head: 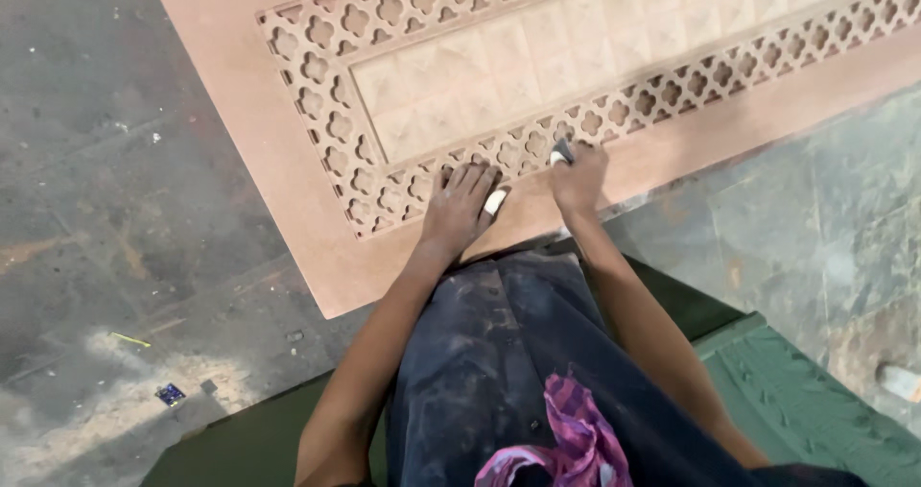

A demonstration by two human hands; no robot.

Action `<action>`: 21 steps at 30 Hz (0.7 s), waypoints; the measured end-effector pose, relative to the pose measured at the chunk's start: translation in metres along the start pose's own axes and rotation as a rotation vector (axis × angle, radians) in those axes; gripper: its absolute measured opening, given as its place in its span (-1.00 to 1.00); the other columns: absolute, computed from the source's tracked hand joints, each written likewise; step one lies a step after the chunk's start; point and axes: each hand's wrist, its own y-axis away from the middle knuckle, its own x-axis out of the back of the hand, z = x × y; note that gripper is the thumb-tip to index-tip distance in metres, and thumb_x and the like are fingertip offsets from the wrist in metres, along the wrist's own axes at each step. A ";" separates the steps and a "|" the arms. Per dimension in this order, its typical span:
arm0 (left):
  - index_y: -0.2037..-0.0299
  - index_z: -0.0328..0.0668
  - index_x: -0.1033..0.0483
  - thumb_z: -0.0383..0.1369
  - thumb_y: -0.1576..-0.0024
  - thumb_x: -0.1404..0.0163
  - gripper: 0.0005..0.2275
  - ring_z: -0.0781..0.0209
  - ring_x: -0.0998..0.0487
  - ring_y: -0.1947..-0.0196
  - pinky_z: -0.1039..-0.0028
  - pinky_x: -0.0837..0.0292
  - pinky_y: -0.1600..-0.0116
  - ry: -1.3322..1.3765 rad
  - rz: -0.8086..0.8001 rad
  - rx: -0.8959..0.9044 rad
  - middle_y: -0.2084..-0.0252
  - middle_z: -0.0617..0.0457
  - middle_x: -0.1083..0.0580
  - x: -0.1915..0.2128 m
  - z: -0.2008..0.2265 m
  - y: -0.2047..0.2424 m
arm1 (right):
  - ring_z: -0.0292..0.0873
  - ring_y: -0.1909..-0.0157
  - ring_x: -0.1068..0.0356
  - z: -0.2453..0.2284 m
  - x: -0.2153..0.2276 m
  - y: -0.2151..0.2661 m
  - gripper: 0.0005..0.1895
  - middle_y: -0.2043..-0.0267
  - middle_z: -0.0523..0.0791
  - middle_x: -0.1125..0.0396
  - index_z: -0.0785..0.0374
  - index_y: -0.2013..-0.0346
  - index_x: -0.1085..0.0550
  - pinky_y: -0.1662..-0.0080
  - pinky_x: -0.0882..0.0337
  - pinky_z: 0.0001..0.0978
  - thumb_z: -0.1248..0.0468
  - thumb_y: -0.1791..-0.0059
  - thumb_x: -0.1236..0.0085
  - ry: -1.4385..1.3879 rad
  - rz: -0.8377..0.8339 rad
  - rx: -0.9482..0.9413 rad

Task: The person sands a long, carved wooden panel using a white sanding block. They move the block back and forth along the intricate patterns and edges of the panel, working methodically from one end to the other.

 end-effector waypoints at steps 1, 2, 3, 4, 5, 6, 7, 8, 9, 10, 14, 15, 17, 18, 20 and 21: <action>-0.12 -0.16 -0.44 -0.20 -0.21 -0.07 -0.67 0.03 -0.43 -0.10 0.09 -0.25 -0.16 -0.012 -0.008 0.002 -0.02 0.00 -0.46 -0.001 0.001 -0.001 | 0.15 0.25 -0.37 0.000 -0.006 0.000 -0.95 0.40 0.11 -0.36 0.41 0.45 -0.48 0.09 -0.31 -0.04 0.47 0.17 -0.07 0.039 0.059 0.011; -0.10 -0.15 -0.45 -0.19 -0.21 -0.07 -0.67 0.02 -0.43 -0.08 0.08 -0.25 -0.15 -0.025 -0.015 0.003 0.01 0.00 -0.45 -0.001 0.002 -0.003 | 0.16 0.28 -0.36 0.000 -0.009 0.000 -0.97 0.43 0.10 -0.36 0.41 0.49 -0.47 0.10 -0.31 -0.02 0.48 0.20 -0.08 0.080 0.118 0.023; -0.09 -0.15 -0.45 -0.19 -0.21 -0.07 -0.68 0.02 -0.43 -0.08 0.08 -0.25 -0.14 -0.037 -0.020 0.006 0.02 0.00 -0.45 -0.001 0.002 -0.006 | 0.17 0.30 -0.35 -0.002 -0.010 -0.003 -0.99 0.47 0.09 -0.35 0.40 0.54 -0.47 0.11 -0.31 -0.01 0.49 0.22 -0.08 0.119 0.177 0.039; -0.08 -0.14 -0.45 -0.18 -0.21 -0.07 -0.68 0.01 -0.43 -0.07 0.08 -0.25 -0.13 -0.049 -0.024 0.008 0.03 0.00 -0.44 0.000 0.001 -0.008 | 0.06 0.28 -0.36 -0.003 -0.008 -0.005 -0.87 0.40 -0.02 -0.38 0.29 0.42 -0.46 0.14 -0.34 -0.14 0.46 0.24 -0.08 -0.146 0.195 -0.109; -0.07 -0.14 -0.45 -0.18 -0.21 -0.07 -0.69 0.01 -0.43 -0.07 0.07 -0.25 -0.12 -0.056 -0.028 0.011 0.04 -0.01 -0.44 0.000 0.002 -0.010 | -0.04 0.25 -0.36 -0.003 -0.001 -0.007 -0.74 0.34 -0.12 -0.40 0.19 0.31 -0.45 0.16 -0.38 -0.28 0.44 0.27 -0.09 -0.407 0.210 -0.256; -0.07 -0.15 -0.45 -0.18 -0.18 -0.07 -0.67 0.00 -0.42 -0.07 0.07 -0.24 -0.12 -0.055 -0.038 0.000 0.04 -0.02 -0.44 0.000 0.002 -0.012 | -0.15 0.23 -0.37 -0.004 0.008 -0.009 -0.61 0.28 -0.23 -0.42 0.08 0.20 -0.44 0.18 -0.41 -0.42 0.41 0.30 -0.09 -0.669 0.222 -0.402; -0.07 -0.17 -0.45 -0.19 -0.15 -0.07 -0.65 -0.01 -0.42 -0.07 0.07 -0.24 -0.12 -0.051 -0.050 -0.004 0.03 -0.04 -0.44 0.000 0.003 -0.010 | -0.05 0.28 -0.35 -0.003 0.020 -0.006 -0.67 0.30 -0.13 -0.40 0.15 0.23 -0.50 0.22 -0.36 -0.35 0.44 0.25 -0.04 -0.635 0.050 -0.427; -0.08 -0.18 -0.45 -0.19 -0.12 -0.06 -0.63 -0.02 -0.42 -0.07 0.07 -0.24 -0.12 -0.046 -0.062 -0.008 0.03 -0.05 -0.43 0.000 0.003 -0.007 | 0.05 0.32 -0.33 -0.003 0.033 -0.004 -0.70 0.33 -0.03 -0.38 0.21 0.26 -0.56 0.25 -0.31 -0.29 0.48 0.20 0.01 -0.599 -0.121 -0.451; -0.08 -0.18 -0.45 -0.19 -0.14 -0.07 -0.64 -0.02 -0.42 -0.07 0.07 -0.24 -0.13 -0.048 -0.059 -0.011 0.03 -0.05 -0.43 0.000 0.002 -0.008 | 0.15 0.37 -0.31 -0.007 0.045 -0.009 -0.69 0.35 0.06 -0.35 0.28 0.29 -0.63 0.29 -0.26 -0.22 0.51 0.15 0.05 -0.563 -0.296 -0.461; -0.09 -0.17 -0.44 -0.19 -0.16 -0.07 -0.64 -0.02 -0.42 -0.07 0.06 -0.24 -0.14 -0.050 -0.055 -0.014 0.03 -0.04 -0.43 0.000 0.002 -0.008 | 0.10 0.31 -0.33 -0.013 0.055 -0.014 -0.68 0.29 0.03 -0.38 0.25 0.23 -0.63 0.23 -0.29 -0.22 0.50 0.15 0.01 -0.395 -0.270 -0.241; -0.10 -0.15 -0.43 -0.19 -0.21 -0.07 -0.67 0.01 -0.42 -0.11 0.06 -0.25 -0.18 -0.075 0.013 -0.030 -0.04 -0.02 -0.44 -0.001 -0.001 -0.005 | 0.05 0.03 -0.36 -0.046 0.069 -0.029 -0.70 0.08 -0.07 -0.39 0.16 0.17 -0.62 0.05 -0.37 -0.14 0.46 0.15 -0.14 0.107 -0.222 0.416; -0.10 -0.15 -0.43 -0.19 -0.22 -0.08 -0.67 0.01 -0.42 -0.11 0.06 -0.25 -0.17 -0.062 -0.009 -0.020 -0.04 -0.02 -0.44 -0.003 0.000 -0.001 | 0.07 -0.05 -0.35 -0.049 0.069 -0.027 -0.73 0.04 -0.08 -0.37 0.14 0.19 -0.61 0.01 -0.39 -0.09 0.44 0.15 -0.17 0.196 -0.231 0.520; -0.10 -0.17 -0.43 -0.20 -0.23 -0.09 -0.68 0.01 -0.42 -0.11 0.06 -0.26 -0.17 -0.038 -0.043 0.002 -0.03 -0.02 -0.44 -0.005 -0.002 -0.001 | 0.09 -0.02 -0.36 -0.053 0.063 -0.025 -0.67 0.09 -0.05 -0.36 0.12 0.19 -0.63 0.01 -0.38 -0.04 0.46 0.19 -0.16 0.208 -0.284 0.568; -0.08 -0.17 -0.44 -0.21 -0.17 -0.09 -0.66 0.01 -0.42 -0.11 0.06 -0.27 -0.16 -0.053 -0.039 -0.007 -0.03 -0.03 -0.44 -0.007 -0.004 -0.003 | 0.11 0.00 -0.36 -0.053 0.057 -0.025 -0.64 0.12 -0.03 -0.36 0.11 0.18 -0.64 0.01 -0.38 -0.01 0.47 0.21 -0.15 0.214 -0.309 0.598; -0.04 -0.18 -0.46 -0.24 -0.04 -0.10 -0.63 0.00 -0.42 -0.11 0.06 -0.27 -0.13 -0.080 -0.032 -0.010 -0.04 -0.05 -0.45 -0.008 -0.005 -0.001 | 0.14 0.06 -0.36 -0.047 0.038 -0.013 -0.67 0.13 0.06 -0.36 0.18 0.18 -0.63 0.08 -0.38 0.00 0.44 0.22 -0.17 0.249 -0.258 0.426; -0.04 -0.18 -0.46 -0.25 -0.06 -0.10 -0.64 0.00 -0.42 -0.12 0.07 -0.27 -0.14 -0.077 -0.019 -0.014 -0.04 -0.04 -0.45 -0.009 -0.006 -0.003 | 0.16 0.10 -0.36 -0.043 0.030 -0.015 -0.67 0.13 0.11 -0.36 0.22 0.18 -0.62 0.12 -0.37 0.01 0.43 0.23 -0.18 0.267 -0.225 0.346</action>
